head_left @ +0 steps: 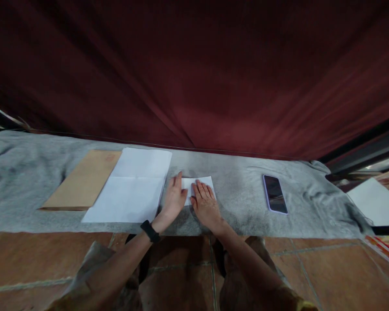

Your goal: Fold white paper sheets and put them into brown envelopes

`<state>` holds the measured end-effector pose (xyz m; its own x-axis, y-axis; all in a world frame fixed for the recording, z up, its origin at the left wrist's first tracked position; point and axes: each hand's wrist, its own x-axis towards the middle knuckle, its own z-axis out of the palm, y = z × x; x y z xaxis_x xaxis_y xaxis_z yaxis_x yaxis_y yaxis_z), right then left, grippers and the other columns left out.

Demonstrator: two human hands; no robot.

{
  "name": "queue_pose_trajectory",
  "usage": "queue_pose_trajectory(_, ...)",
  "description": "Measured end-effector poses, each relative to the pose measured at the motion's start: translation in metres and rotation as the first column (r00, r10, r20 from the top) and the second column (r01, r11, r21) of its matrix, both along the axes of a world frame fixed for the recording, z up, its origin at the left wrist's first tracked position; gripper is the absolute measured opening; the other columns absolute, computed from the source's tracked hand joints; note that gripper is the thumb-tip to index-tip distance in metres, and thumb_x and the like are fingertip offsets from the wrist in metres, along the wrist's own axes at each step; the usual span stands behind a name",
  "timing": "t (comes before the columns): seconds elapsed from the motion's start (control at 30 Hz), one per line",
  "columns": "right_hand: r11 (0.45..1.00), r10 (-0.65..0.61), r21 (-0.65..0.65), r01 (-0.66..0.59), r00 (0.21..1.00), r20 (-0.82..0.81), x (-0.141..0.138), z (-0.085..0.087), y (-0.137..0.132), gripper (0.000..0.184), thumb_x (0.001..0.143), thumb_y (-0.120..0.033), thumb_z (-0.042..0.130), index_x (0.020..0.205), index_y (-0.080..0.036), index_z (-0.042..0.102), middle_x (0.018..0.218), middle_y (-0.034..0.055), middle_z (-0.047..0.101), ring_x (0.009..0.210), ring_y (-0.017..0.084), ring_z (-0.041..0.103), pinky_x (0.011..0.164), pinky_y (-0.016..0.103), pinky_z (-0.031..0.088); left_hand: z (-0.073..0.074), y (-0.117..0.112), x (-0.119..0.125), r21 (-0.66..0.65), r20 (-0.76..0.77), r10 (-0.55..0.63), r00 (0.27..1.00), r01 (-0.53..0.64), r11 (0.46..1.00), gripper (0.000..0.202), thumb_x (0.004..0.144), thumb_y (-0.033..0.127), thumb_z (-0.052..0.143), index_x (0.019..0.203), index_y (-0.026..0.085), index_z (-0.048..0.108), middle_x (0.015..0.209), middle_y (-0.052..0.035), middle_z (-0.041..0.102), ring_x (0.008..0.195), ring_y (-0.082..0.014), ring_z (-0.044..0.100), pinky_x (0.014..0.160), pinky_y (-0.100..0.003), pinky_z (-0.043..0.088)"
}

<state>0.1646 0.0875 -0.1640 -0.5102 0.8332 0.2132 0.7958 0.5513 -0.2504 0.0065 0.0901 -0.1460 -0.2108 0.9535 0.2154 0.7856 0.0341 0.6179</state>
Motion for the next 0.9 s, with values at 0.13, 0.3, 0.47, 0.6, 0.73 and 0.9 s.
queue_pose_trajectory(0.13, 1.000, -0.005, 0.009, 0.005, 0.999, 0.035, 0.003, -0.002, 0.000, 0.055, 0.105, -0.032, 0.040, 0.156, -0.012, 0.038, 0.164, 0.0119, 0.035, 0.151, 0.027, 0.032, 0.125, 0.046, 0.025, -0.012, -0.014, 0.012, 0.115, -0.150, -0.067, 0.986, 0.085, 0.990, 0.052, 0.098, 0.024, 0.044, 0.149, 0.014, 0.043, 0.161, -0.0172, 0.037, 0.151, -0.0315, 0.032, 0.121, -0.052, 0.035)
queue_pose_trajectory(0.3, 0.998, 0.039, 0.036, -0.044, 0.990, 0.132, 0.010, -0.005, -0.001, 0.063, 0.098, -0.022, 0.045, 0.159, -0.010, 0.032, 0.167, 0.0147, 0.026, 0.153, 0.029, 0.027, 0.125, 0.046, 0.024, -0.024, -0.040, 0.035, 0.016, -0.217, -0.304, 0.927, 0.315, 0.949, 0.068, 0.104, 0.048, 0.034, 0.159, 0.009, 0.025, 0.163, -0.0204, 0.034, 0.154, -0.0296, 0.025, 0.123, -0.051, 0.032)
queue_pose_trajectory(0.47, 0.998, -0.038, 0.056, 0.032, 0.993, 0.115, 0.018, -0.008, 0.004, 0.055, 0.104, -0.026, 0.036, 0.158, -0.013, 0.035, 0.165, 0.0134, 0.031, 0.151, 0.028, 0.032, 0.123, 0.048, 0.027, -0.029, -0.052, 0.036, -0.031, -0.327, -0.311, 0.892, 0.319, 0.947, 0.079, 0.102, 0.059, 0.028, 0.158, 0.002, 0.025, 0.161, -0.0248, 0.034, 0.155, -0.0314, 0.024, 0.124, -0.052, 0.028)
queue_pose_trajectory(0.6, 0.990, -0.120, 0.083, 0.114, 0.990, 0.073, 0.029, -0.011, 0.011, 0.056, 0.107, -0.038, 0.035, 0.157, -0.012, 0.037, 0.163, 0.0153, 0.035, 0.149, 0.030, 0.037, 0.121, 0.050, 0.029, -0.032, -0.052, 0.029, -0.022, -0.396, -0.266, 0.879, 0.281, 0.960, 0.083, 0.101, 0.062, 0.029, 0.155, 0.000, 0.030, 0.161, -0.0267, 0.034, 0.154, -0.0329, 0.025, 0.124, -0.051, 0.027)
queue_pose_trajectory(0.73, 0.977, -0.179, 0.125, 0.172, 0.982, 0.051, 0.040, -0.014, 0.016, 0.058, 0.108, -0.038, 0.033, 0.157, -0.009, 0.035, 0.161, 0.0159, 0.038, 0.147, 0.031, 0.038, 0.120, 0.051, 0.029, -0.031, -0.048, 0.022, -0.007, -0.422, -0.200, 0.885, 0.217, 0.976, 0.081, 0.101, 0.060, 0.030, 0.154, -0.001, 0.032, 0.160, -0.0270, 0.035, 0.153, -0.0341, 0.027, 0.123, -0.052, 0.029)
queue_pose_trajectory(0.9, 0.962, -0.221, 0.176, 0.208, 0.974, 0.055, 0.050, -0.019, 0.020, 0.058, 0.108, -0.039, 0.033, 0.156, -0.008, 0.038, 0.159, 0.0175, 0.041, 0.146, 0.031, 0.040, 0.120, 0.052, 0.028, -0.027, -0.042, 0.015, 0.003, -0.442, -0.152, 0.884, 0.171, 0.985, 0.078, 0.102, 0.054, 0.031, 0.151, -0.006, 0.036, 0.159, -0.0305, 0.034, 0.152, -0.0374, 0.030, 0.121, -0.054, 0.031)
